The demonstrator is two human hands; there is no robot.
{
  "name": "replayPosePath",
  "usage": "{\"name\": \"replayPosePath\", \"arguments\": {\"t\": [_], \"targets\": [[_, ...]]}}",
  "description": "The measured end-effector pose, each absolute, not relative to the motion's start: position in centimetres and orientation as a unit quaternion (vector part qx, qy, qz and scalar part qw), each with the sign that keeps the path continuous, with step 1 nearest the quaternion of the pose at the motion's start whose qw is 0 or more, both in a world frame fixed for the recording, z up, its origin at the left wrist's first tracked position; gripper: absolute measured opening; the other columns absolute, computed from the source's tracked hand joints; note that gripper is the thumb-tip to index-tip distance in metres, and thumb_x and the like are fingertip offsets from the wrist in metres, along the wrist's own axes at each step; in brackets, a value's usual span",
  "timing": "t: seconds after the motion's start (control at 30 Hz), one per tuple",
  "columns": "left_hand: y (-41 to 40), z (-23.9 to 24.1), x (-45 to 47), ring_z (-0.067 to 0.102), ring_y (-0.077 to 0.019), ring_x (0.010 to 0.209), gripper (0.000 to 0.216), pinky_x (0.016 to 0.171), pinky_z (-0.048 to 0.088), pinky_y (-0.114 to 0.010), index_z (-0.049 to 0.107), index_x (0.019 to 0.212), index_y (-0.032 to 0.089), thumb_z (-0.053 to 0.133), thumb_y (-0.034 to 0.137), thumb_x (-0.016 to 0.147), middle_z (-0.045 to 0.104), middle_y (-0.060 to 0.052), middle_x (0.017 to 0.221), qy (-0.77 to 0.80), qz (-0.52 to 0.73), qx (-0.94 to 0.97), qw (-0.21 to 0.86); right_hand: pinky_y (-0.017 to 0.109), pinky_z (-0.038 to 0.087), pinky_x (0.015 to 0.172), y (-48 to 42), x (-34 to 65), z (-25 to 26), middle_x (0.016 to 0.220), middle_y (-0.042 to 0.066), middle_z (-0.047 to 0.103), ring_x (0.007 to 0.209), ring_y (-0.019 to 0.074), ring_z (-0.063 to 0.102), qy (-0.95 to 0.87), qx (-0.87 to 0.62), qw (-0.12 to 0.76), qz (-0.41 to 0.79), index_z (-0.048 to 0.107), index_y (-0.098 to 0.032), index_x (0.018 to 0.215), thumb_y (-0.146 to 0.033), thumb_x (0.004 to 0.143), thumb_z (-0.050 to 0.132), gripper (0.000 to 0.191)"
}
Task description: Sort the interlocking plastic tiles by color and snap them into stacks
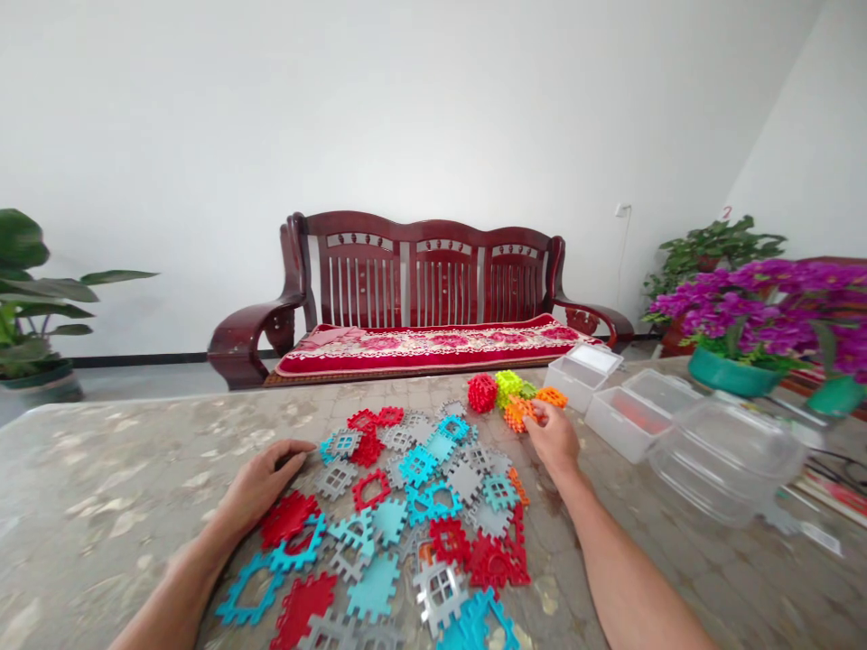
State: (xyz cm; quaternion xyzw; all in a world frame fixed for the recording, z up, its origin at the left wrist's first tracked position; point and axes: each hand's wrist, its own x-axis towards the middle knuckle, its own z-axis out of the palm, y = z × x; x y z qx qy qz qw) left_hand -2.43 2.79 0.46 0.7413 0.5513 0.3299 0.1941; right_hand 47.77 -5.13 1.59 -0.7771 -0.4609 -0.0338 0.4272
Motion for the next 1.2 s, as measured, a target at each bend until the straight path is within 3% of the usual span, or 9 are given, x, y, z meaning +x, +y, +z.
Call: {"name": "replayPosePath", "arguments": {"t": [0.2, 0.3, 0.4, 0.63, 0.87, 1.03, 1.2], "targets": [[2.9, 0.3, -2.5, 0.069, -0.0254, 0.090, 0.043, 0.087, 0.053, -0.037, 0.073, 0.093, 0.022, 0.052, 0.055, 0.076, 0.076, -0.006, 0.095, 0.555, 0.326, 0.739, 0.197, 0.034, 0.050, 0.081, -5.4, 46.1, 2.0, 0.098, 0.006, 0.071, 0.082, 0.0201, 0.062, -0.533, -0.688, 0.486, -0.080, 0.069, -0.021, 0.104, -0.033, 0.077, 0.058, 0.032], [2.9, 0.3, -2.5, 0.069, -0.0255, 0.089, 0.043, 0.086, 0.053, -0.037, 0.073, 0.092, 0.021, 0.052, 0.055, 0.074, 0.076, -0.006, 0.094, 0.558, 0.326, 0.737, 0.200, 0.033, 0.051, 0.079, -5.6, 44.2, 2.3, 0.097, 0.007, 0.071, 0.082, 0.0196, 0.063, -0.601, -0.618, 0.506, -0.029, 0.069, -0.020, 0.102, -0.033, 0.078, 0.061, 0.028], [3.0, 0.4, -2.4, 0.069, -0.0254, 0.088, 0.043, 0.085, 0.054, -0.037, 0.073, 0.092, 0.021, 0.052, 0.054, 0.074, 0.076, -0.006, 0.093, 0.556, 0.328, 0.738, 0.199, 0.034, 0.051, 0.083, -5.6, 43.0, 2.4, 0.100, 0.007, 0.071, 0.088, 0.0204, 0.063, -0.669, -0.574, 0.472, 0.012, 0.068, -0.021, 0.107, -0.036, 0.080, 0.065, 0.031], [2.9, 0.4, -2.5, 0.069, -0.0251, 0.090, 0.043, 0.085, 0.053, -0.036, 0.073, 0.094, 0.021, 0.052, 0.054, 0.075, 0.076, -0.006, 0.095, 0.554, 0.324, 0.740, 0.199, 0.041, 0.041, 0.097, -5.8, 45.3, 2.3, 0.115, 0.011, 0.068, 0.108, 0.0280, 0.056, -0.552, -0.726, 0.373, -0.168, 0.065, -0.017, 0.115, -0.039, 0.084, 0.059, 0.038], [3.0, 0.3, -2.5, 0.069, -0.0254, 0.089, 0.043, 0.084, 0.054, -0.036, 0.073, 0.093, 0.021, 0.053, 0.054, 0.074, 0.076, -0.006, 0.095, 0.562, 0.319, 0.736, 0.199, 0.039, 0.041, 0.087, -6.1, 45.7, 2.7, 0.113, 0.012, 0.068, 0.106, 0.0297, 0.056, -0.495, -0.815, 0.258, -0.152, 0.061, -0.020, 0.124, -0.046, 0.082, 0.062, 0.049], [2.9, 0.6, -2.4, 0.069, -0.0259, 0.089, 0.043, 0.084, 0.054, -0.037, 0.073, 0.094, 0.022, 0.053, 0.054, 0.073, 0.077, -0.006, 0.095, 0.567, 0.314, 0.734, 0.201, 0.038, 0.040, 0.085, -6.1, 45.6, 2.6, 0.113, 0.010, 0.068, 0.104, 0.0282, 0.057, -0.491, -0.818, 0.262, -0.143, 0.061, -0.021, 0.124, -0.043, 0.082, 0.061, 0.047], [2.8, 0.8, -2.3, 0.070, -0.0257, 0.088, 0.045, 0.085, 0.054, -0.037, 0.073, 0.092, 0.021, 0.051, 0.055, 0.074, 0.077, -0.007, 0.094, 0.561, 0.316, 0.740, 0.197, 0.039, 0.040, 0.090, -5.9, 45.6, 2.2, 0.113, 0.008, 0.070, 0.104, 0.0277, 0.056, -0.503, -0.783, 0.329, -0.159, 0.060, -0.020, 0.126, -0.039, 0.081, 0.060, 0.049]]}}
